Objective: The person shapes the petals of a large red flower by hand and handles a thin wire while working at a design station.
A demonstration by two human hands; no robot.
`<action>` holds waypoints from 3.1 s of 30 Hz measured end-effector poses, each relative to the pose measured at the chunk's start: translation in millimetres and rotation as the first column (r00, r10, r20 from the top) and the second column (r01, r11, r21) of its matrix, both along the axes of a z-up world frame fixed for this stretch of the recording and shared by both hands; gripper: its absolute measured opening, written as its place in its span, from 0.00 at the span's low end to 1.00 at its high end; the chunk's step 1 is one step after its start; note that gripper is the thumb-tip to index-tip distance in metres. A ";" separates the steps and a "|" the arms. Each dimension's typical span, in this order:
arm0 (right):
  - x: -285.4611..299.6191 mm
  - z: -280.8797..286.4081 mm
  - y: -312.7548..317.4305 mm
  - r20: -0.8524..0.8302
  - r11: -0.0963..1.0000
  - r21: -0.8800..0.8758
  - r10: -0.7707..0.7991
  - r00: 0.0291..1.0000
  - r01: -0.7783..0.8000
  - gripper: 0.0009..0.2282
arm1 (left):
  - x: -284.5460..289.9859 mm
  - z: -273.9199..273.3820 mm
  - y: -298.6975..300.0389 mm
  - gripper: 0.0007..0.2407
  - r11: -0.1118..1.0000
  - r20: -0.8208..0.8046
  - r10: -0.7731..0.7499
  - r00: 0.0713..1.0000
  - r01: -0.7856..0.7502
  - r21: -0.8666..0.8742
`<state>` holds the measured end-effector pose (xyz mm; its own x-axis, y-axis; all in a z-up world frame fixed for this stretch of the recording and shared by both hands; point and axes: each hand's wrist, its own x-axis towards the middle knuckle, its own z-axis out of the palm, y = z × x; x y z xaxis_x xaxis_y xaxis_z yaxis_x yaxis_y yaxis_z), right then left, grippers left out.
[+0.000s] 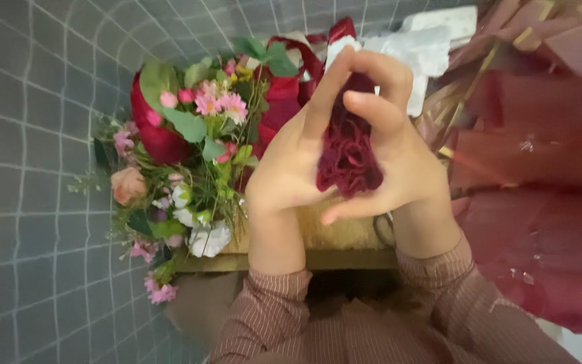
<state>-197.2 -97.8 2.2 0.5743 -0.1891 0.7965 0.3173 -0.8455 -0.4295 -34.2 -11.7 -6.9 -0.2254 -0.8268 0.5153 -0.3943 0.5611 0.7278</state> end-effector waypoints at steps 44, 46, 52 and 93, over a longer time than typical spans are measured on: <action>-7.3 1.6 0.2 -0.141 0.993 0.093 -0.053 0.989 0.067 0.46 | 5.9 21.1 -2.3 0.35 0.985 -0.126 0.126 0.984 -0.109 0.133; -7.3 1.6 0.2 -0.142 0.993 0.104 -0.045 0.989 0.060 0.47 | 5.9 20.4 -2.5 0.35 0.987 -0.128 0.122 0.984 -0.107 0.120; -7.2 3.6 -1.2 -0.144 0.994 0.085 -0.055 0.988 0.068 0.46 | 6.7 19.7 -3.0 0.34 0.988 -0.132 0.118 0.984 -0.103 0.119; -14.6 2.4 -17.7 -0.026 0.985 0.049 -0.166 0.986 0.167 0.33 | 18.4 4.6 -8.6 0.35 0.994 -0.192 0.108 0.975 -0.107 0.017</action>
